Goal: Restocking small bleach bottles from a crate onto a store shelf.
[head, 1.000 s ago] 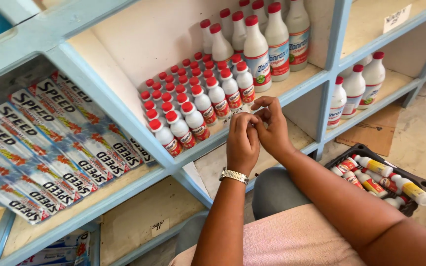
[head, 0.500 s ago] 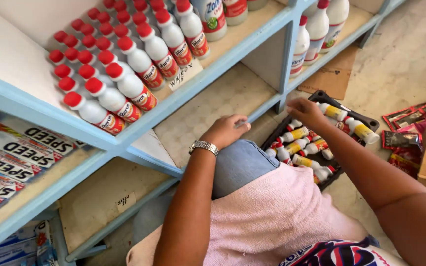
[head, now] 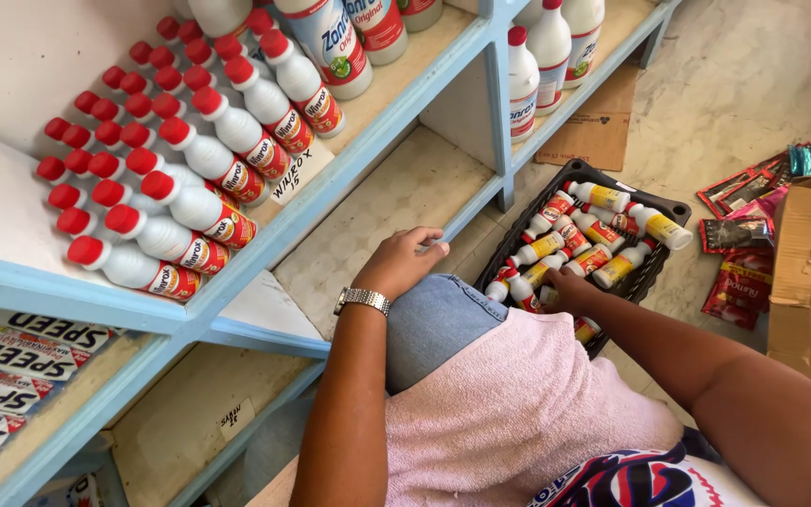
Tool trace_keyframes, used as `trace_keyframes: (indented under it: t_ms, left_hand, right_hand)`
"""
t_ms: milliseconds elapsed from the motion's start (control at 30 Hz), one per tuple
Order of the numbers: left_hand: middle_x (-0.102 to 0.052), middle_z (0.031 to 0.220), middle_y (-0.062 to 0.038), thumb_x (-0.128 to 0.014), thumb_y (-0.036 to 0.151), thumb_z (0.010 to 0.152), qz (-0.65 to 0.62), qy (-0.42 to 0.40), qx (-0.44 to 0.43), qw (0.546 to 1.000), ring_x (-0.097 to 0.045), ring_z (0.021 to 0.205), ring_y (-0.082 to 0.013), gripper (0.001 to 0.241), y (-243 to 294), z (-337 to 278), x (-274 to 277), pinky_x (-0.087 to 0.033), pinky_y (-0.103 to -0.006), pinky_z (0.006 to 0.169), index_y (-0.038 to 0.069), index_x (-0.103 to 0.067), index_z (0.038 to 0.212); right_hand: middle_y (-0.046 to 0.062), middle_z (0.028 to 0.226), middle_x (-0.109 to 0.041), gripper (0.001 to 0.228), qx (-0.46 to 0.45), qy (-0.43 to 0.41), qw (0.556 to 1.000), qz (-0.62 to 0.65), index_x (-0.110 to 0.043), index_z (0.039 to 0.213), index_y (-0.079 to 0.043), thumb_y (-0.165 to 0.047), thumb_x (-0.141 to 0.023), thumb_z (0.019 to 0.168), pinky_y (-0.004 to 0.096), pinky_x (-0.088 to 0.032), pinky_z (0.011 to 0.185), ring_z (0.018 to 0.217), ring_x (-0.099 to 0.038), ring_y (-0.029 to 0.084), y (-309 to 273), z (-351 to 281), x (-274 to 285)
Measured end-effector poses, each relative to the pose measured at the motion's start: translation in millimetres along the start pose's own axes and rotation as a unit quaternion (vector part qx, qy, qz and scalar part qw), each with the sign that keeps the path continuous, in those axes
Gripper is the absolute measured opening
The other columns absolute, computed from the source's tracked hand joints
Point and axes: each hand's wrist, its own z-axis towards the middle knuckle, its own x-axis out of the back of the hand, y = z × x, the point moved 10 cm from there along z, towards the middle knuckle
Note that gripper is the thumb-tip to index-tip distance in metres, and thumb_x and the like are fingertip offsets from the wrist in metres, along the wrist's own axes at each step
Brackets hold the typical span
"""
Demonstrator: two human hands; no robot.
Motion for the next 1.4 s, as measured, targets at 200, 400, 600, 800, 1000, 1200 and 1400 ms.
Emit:
trace_keyframes:
  t_ms: [200,400,600,800,1000,1200,1400]
  left_hand:
    - [-0.071,0.128,-0.009,-0.066,0.046,0.088,0.002,0.009,0.025,1.0,-0.071,0.11,-0.0225,0.048,1,-6,6,-0.053,-0.0372,0.098,0.016,-0.071,0.126]
    - [-0.072,0.127,-0.01,-0.066,0.046,0.088,0.009,0.014,0.013,1.0,-0.07,0.114,-0.0243,0.048,-7,-2,2,-0.052,-0.038,0.1,0.015,-0.072,0.125]
    - [-0.072,0.124,-0.012,-0.067,0.045,0.088,0.019,0.021,-0.001,1.0,-0.069,0.115,-0.0257,0.047,-2,-1,4,-0.051,-0.0384,0.1,0.015,-0.072,0.124]
    - [-0.074,0.122,-0.012,-0.067,0.045,0.088,0.021,0.024,-0.01,0.999,-0.069,0.114,-0.0264,0.047,-9,4,-2,-0.052,-0.0382,0.1,0.014,-0.072,0.123]
    - [-0.074,0.122,-0.014,-0.068,0.045,0.088,0.028,0.044,-0.038,0.998,-0.07,0.113,-0.028,0.049,-11,6,-3,-0.052,-0.0383,0.1,0.012,-0.072,0.123]
    - [-0.073,0.122,-0.014,-0.067,0.049,0.086,0.028,0.039,-0.035,0.998,-0.068,0.115,-0.029,0.052,-12,11,-3,-0.051,-0.0392,0.101,0.014,-0.073,0.124]
    - [-0.073,0.123,-0.013,-0.067,0.051,0.084,0.03,0.028,-0.018,0.999,-0.068,0.115,-0.0288,0.053,-16,10,-6,-0.051,-0.0394,0.101,0.017,-0.073,0.125]
  right_hand:
    - [0.016,0.124,-0.067,0.079,0.101,-0.098,0.983,-0.121,-0.064,0.127,-0.012,-0.068,-0.076,0.073,0.044,-0.053,0.1,0.117,-0.065,0.035,0,37,-33]
    - [0.02,0.128,-0.065,0.086,0.054,-0.098,0.981,-0.155,-0.06,0.131,-0.008,-0.071,-0.077,0.074,0.044,-0.055,0.1,0.117,-0.066,0.036,27,60,-68]
    - [0.019,0.136,-0.058,0.091,0.003,-0.067,0.99,-0.123,-0.053,0.139,-0.011,-0.067,-0.08,0.073,0.047,-0.054,0.102,0.124,-0.061,0.038,2,34,-33]
    - [0.009,0.137,-0.062,0.069,-0.02,-0.104,0.977,-0.186,-0.059,0.136,-0.022,-0.063,-0.071,0.082,0.052,-0.048,0.106,0.131,-0.059,0.032,-1,4,-7]
    - [0.009,0.134,-0.065,0.066,-0.031,-0.092,0.984,-0.149,-0.06,0.135,-0.023,-0.061,-0.071,0.082,0.052,-0.049,0.104,0.127,-0.061,0.03,-49,-9,13]
    - [0.008,0.131,-0.068,0.063,-0.034,-0.079,0.989,-0.117,-0.061,0.134,-0.023,-0.058,-0.071,0.082,0.051,-0.05,0.102,0.124,-0.064,0.029,-67,-15,37]
    - [0.007,0.128,-0.071,0.061,-0.054,-0.096,0.991,-0.082,-0.062,0.133,-0.024,-0.056,-0.072,0.082,0.051,-0.051,0.1,0.12,-0.066,0.027,-39,-11,30]
